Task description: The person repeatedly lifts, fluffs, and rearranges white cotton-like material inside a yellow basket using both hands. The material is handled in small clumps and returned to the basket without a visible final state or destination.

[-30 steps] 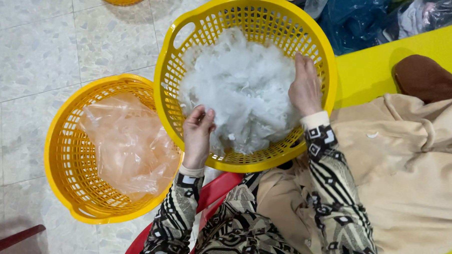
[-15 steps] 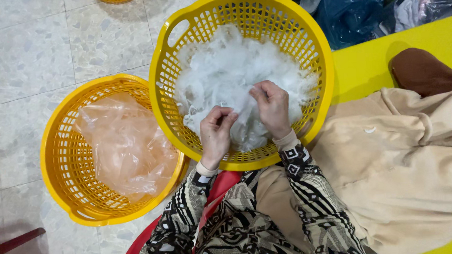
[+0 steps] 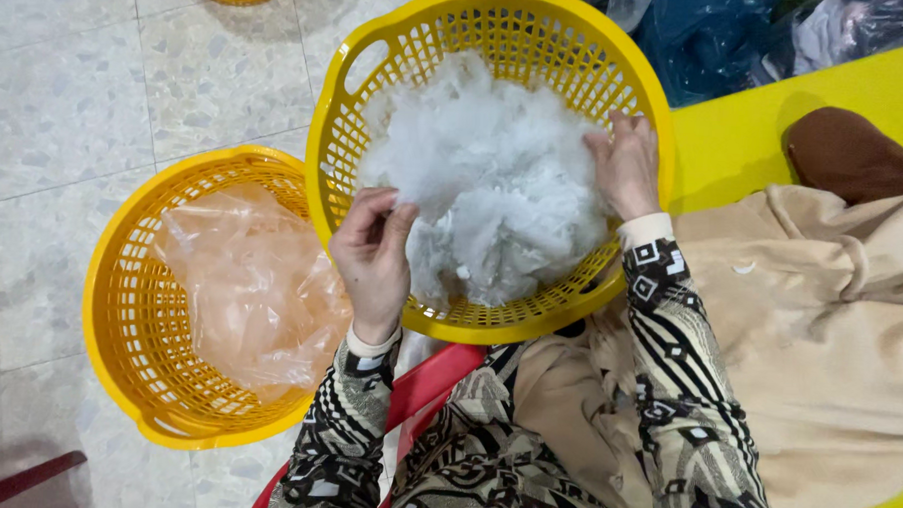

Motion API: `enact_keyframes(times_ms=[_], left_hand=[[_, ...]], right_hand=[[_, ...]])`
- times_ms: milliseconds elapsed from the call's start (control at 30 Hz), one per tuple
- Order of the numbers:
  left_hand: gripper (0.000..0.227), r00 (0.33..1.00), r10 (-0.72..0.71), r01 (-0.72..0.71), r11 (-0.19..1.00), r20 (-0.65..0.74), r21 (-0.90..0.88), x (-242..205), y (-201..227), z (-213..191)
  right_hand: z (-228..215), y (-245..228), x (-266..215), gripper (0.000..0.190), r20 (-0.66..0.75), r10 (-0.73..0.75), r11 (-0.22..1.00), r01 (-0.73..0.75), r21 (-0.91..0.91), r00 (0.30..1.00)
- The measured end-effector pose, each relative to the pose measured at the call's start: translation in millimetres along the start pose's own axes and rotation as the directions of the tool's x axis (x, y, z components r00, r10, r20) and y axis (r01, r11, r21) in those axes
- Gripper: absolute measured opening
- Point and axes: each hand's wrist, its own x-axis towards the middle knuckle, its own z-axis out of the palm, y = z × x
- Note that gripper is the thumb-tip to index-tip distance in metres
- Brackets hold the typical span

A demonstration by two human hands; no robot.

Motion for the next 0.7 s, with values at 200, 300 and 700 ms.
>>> enact_keyframes(times_ms=[200, 300, 700], left_hand=[[0.016, 0.931, -0.303, 0.289, 0.953, 0.204, 0.096, 18, -21, 46], [0.012, 0.925, -0.309, 0.253, 0.935, 0.222, 0.249, 6, -24, 56], [0.008, 0.861, -0.033, -0.088, 0.973, 0.508, 0.212, -14, 36, 32]], right_hand=[[-40, -61, -12, 0.033, 0.070, -0.097, 0.869, 0.050, 0.493, 0.993], [-43, -92, -29, 0.043, 0.399, -0.057, 0.550, -0.305, 0.778, 0.915], [-2, -51, 14, 0.032, -0.256, 0.155, 0.966, -0.092, 0.241, 0.954]])
